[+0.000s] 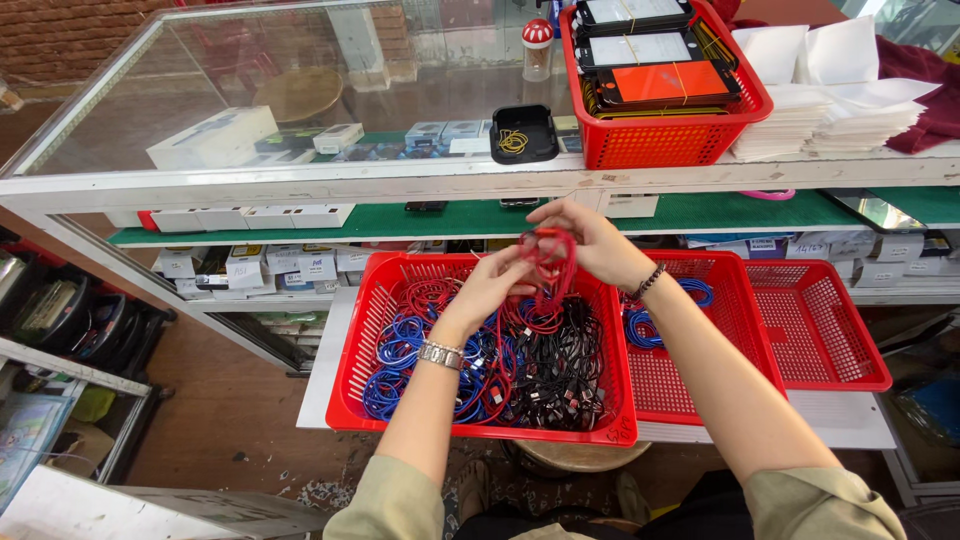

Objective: The person picks tangled charging cables one at a time from a red basket, coils each cable by hand into loops, and places the coiled cable into a separate red basket, working through blue, red, and black cables continuously.

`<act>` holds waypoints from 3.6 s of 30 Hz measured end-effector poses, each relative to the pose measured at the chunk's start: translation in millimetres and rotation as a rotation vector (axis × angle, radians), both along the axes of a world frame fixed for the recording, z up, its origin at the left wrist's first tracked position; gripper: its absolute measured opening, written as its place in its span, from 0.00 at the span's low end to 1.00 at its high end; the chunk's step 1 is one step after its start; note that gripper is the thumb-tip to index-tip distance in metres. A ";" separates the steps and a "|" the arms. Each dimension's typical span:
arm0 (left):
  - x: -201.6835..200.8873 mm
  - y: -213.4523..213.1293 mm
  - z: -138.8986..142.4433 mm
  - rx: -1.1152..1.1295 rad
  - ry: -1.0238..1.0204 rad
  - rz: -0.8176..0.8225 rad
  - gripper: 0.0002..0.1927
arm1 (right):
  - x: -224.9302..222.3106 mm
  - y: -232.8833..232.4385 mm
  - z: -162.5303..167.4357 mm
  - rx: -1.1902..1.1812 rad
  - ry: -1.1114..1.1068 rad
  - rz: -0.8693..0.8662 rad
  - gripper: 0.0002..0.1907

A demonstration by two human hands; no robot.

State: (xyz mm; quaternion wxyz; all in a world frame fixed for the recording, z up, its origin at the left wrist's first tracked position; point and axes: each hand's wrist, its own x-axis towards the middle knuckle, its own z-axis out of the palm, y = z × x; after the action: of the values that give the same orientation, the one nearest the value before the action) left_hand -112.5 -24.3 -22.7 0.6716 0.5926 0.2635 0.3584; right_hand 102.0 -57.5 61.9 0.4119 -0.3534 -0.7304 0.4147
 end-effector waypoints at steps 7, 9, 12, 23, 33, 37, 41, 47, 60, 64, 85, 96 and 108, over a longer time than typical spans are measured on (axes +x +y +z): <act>10.1 -3.7 1.8 -0.052 -0.036 0.259 0.17 | 3.5 -17.4 -22.5 -0.606 0.584 -0.072 0.20; 7.9 -7.2 9.3 -0.026 -0.031 0.296 0.17 | 7.4 -18.6 -31.8 -0.611 0.434 -0.063 0.19; 0.2 -12.3 28.3 0.107 0.041 0.324 0.16 | 16.6 -14.0 -43.6 -0.538 0.087 -0.080 0.16; 14.7 -57.0 55.4 0.711 0.121 0.300 0.15 | 17.6 1.5 -42.7 0.064 -0.111 -0.484 0.12; 36.4 -10.7 3.0 -0.130 0.181 0.286 0.21 | -10.2 -11.4 -27.8 -0.108 0.216 -0.341 0.14; 41.3 -15.8 2.3 -0.290 -0.111 0.289 0.19 | -0.7 -14.0 -25.8 -0.304 0.401 -0.333 0.17; 41.4 -15.2 3.1 -0.345 -0.312 0.199 0.19 | 8.5 -16.4 -31.8 -0.426 0.537 -0.265 0.19; 34.7 -10.7 -14.7 -0.234 -0.221 0.284 0.19 | 22.9 -2.7 -56.1 -0.451 0.834 -0.296 0.19; -16.5 -11.0 -1.1 -0.036 -0.534 0.685 0.24 | 69.8 -24.6 -77.2 -0.730 0.067 0.073 0.14; -9.0 -22.3 16.4 0.299 -0.215 0.726 0.24 | 62.5 -23.4 -60.6 -0.270 -0.468 -0.360 0.26; -44.6 4.0 -61.7 -0.389 -0.360 0.948 0.24 | 33.4 -16.8 36.3 -0.541 -0.121 0.104 0.21; -62.8 23.6 49.5 0.046 0.054 0.303 0.18 | 76.4 3.2 -1.3 -0.637 0.054 0.077 0.20; -94.4 57.3 7.2 -0.083 -0.235 0.859 0.18 | 97.9 -15.3 -14.3 -0.741 0.162 0.257 0.16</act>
State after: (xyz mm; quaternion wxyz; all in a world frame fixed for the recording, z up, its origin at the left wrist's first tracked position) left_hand -206.9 33.0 -15.4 0.5105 0.3573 0.4218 0.6586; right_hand 199.9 -72.9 47.6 0.2576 -0.3499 -0.5347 0.7248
